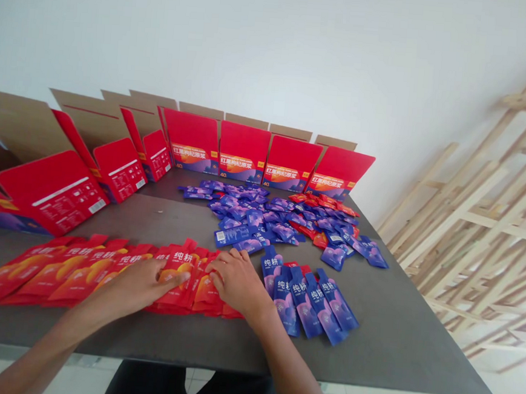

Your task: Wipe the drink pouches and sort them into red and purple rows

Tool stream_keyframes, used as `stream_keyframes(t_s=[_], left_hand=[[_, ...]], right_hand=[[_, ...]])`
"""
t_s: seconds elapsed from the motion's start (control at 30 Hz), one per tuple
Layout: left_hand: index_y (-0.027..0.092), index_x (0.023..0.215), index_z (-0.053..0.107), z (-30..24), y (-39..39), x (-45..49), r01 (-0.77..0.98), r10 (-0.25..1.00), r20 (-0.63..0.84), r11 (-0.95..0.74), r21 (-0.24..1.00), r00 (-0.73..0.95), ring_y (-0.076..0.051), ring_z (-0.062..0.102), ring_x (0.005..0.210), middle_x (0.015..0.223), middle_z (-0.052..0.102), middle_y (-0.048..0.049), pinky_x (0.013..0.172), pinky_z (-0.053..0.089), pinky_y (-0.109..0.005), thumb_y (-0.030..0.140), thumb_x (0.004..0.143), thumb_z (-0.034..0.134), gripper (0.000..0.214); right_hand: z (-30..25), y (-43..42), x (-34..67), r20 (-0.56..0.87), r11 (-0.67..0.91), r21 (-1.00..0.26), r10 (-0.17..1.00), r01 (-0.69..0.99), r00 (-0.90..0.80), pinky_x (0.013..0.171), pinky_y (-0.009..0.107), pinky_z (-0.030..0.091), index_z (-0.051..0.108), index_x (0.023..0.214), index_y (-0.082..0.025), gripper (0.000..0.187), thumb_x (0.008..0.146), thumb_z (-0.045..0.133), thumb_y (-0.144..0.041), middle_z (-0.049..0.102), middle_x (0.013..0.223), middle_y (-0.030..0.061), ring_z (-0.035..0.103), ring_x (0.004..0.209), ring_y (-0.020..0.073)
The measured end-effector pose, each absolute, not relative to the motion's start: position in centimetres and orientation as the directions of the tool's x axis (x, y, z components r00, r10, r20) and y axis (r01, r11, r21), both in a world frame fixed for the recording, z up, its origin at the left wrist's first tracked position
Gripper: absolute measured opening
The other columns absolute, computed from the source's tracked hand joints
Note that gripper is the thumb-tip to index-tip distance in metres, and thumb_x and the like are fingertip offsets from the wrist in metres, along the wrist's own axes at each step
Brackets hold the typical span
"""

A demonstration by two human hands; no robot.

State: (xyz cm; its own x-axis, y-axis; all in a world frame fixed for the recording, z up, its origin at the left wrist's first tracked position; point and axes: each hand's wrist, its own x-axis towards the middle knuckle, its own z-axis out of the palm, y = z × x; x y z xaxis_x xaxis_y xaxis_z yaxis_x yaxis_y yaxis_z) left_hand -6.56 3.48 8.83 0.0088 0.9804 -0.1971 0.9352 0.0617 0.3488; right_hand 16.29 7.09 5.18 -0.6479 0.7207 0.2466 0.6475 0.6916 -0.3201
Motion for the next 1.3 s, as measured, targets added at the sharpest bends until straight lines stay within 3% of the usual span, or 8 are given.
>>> stream_keyframes(t_s=[0.23,0.57,0.83,1.13,1.3], left_hand=[[0.017,0.086,0.071,9.8,3.1,-5.8,0.981,0.961,-0.275,0.079,0.178,-0.028,-0.042,0.074,0.098,0.099,0.077,-0.0241,0.08,0.051,-0.045,0.07,0.094,0.035,0.065],[0.014,0.1,0.075,10.7,2.1,-4.7,0.998,0.957,-0.287,0.055,0.024,-0.046,-0.043,0.074,0.109,0.104,0.079,-0.0247,0.092,0.053,-0.051,0.065,0.101,0.03,0.068],[0.018,0.099,0.072,10.8,1.7,-5.5,0.996,0.967,-0.254,0.046,0.078,-0.025,-0.042,0.075,0.1,0.098,0.079,-0.019,0.085,0.054,-0.053,0.063,0.1,0.035,0.059],[0.019,0.117,0.073,11.5,0.7,-5.9,0.992,0.973,-0.219,0.091,0.086,-0.07,-0.041,0.074,0.106,0.106,0.08,-0.0183,0.087,0.054,-0.05,0.062,0.102,0.025,0.066],[0.02,0.123,0.07,11.1,-0.4,-6.1,0.982,0.985,-0.168,0.057,0.182,-0.026,-0.038,0.075,0.1,0.098,0.079,-0.0152,0.085,0.052,-0.048,0.06,0.104,0.023,0.064]], right_hand=[[5.0,6.9,16.3,0.24,0.687,-0.354,0.722,0.634,-0.649,0.106,0.041,0.045,0.072,0.117,-0.022,0.02,0.105,0.057,-0.02,0.07,0.12,0.0066,0.063,0.112,0.0221],[4.8,7.0,16.3,0.254,0.712,-0.339,0.699,0.615,-0.669,0.103,0.041,0.045,0.073,0.118,-0.022,0.022,0.106,0.055,-0.019,0.07,0.119,0.007,0.062,0.111,0.0228],[5.1,7.0,16.3,0.246,0.717,-0.338,0.692,0.609,-0.678,0.105,0.041,0.044,0.072,0.118,-0.022,0.023,0.107,0.053,-0.019,0.069,0.119,0.0071,0.061,0.114,0.0228],[5.1,6.9,16.3,0.303,0.719,-0.3,0.695,0.627,-0.652,0.101,0.041,0.045,0.072,0.114,-0.02,0.021,0.108,0.052,-0.022,0.07,0.117,0.0073,0.061,0.109,0.0242],[6.3,7.3,17.9,0.365,0.69,-0.335,0.723,0.642,-0.587,0.1,0.042,0.045,0.073,0.112,-0.021,0.021,0.107,0.052,-0.02,0.072,0.114,0.0076,0.063,0.109,0.0242]])
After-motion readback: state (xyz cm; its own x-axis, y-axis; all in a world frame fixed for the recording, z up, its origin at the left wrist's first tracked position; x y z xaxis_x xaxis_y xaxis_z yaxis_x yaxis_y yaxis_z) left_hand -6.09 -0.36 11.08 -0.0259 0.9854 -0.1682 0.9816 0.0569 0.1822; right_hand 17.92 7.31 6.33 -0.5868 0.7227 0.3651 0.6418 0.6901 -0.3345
